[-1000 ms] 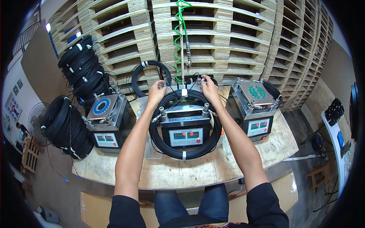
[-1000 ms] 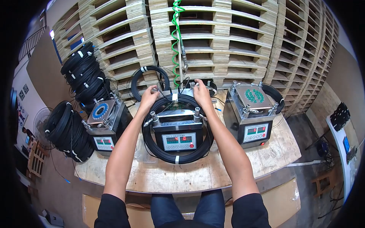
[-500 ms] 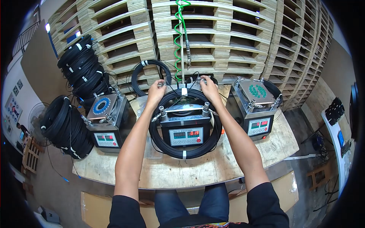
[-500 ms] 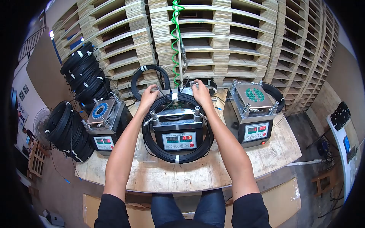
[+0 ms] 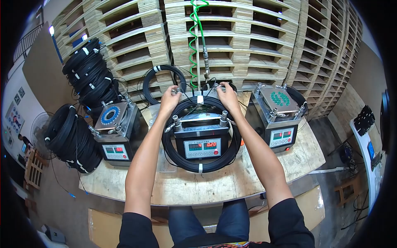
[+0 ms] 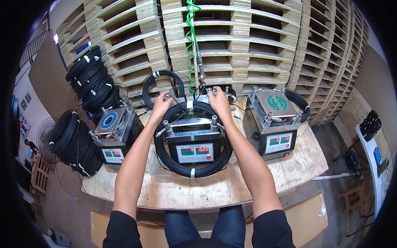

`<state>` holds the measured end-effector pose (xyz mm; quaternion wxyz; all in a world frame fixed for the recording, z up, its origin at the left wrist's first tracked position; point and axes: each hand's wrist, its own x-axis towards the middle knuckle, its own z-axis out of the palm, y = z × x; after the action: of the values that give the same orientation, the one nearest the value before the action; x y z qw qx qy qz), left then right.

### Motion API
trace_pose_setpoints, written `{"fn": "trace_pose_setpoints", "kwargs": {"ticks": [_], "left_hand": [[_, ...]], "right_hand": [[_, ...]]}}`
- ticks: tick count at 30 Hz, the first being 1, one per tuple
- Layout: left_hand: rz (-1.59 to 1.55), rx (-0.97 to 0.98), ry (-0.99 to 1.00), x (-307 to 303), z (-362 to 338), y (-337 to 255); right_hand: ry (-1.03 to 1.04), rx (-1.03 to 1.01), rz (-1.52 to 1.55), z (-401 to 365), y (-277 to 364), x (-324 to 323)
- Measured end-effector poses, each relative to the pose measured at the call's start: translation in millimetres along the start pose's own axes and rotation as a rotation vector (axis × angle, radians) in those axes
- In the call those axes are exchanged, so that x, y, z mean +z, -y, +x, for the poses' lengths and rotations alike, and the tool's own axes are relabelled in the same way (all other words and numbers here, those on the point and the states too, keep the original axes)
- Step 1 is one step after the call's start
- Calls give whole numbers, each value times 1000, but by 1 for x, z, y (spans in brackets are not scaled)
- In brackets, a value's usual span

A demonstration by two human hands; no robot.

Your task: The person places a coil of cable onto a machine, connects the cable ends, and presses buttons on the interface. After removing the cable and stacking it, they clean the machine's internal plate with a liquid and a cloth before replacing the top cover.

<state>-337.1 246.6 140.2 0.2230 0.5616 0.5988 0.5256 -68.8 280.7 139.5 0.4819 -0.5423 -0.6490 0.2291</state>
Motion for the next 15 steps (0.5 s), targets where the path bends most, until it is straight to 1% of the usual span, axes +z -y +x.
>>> {"fn": "trace_pose_setpoints", "kwargs": {"ticks": [4, 6, 8, 10, 12, 13, 15], "left_hand": [[13, 25, -30, 1, -1, 1], [10, 9, -26, 1, -1, -1], [8, -7, -23, 0, -2, -4], [32, -52, 22, -3, -4, -9], [65, -35, 9, -3, -5, -10], [99, -17, -4, -3, -4, -9], [76, -11, 0, -3, -3, -6]], "right_hand": [[-12, -2, -37, -3, 5, -2], [-1, -98, -3, 0, -2, -1], [-6, -115, 10, 7, -12, 6], [-11, -131, 23, 12, -20, 11], [-51, -166, 60, 13, -22, 13], [-51, -166, 60, 12, -20, 12], [6, -78, 108, 8, -14, 6]]}}
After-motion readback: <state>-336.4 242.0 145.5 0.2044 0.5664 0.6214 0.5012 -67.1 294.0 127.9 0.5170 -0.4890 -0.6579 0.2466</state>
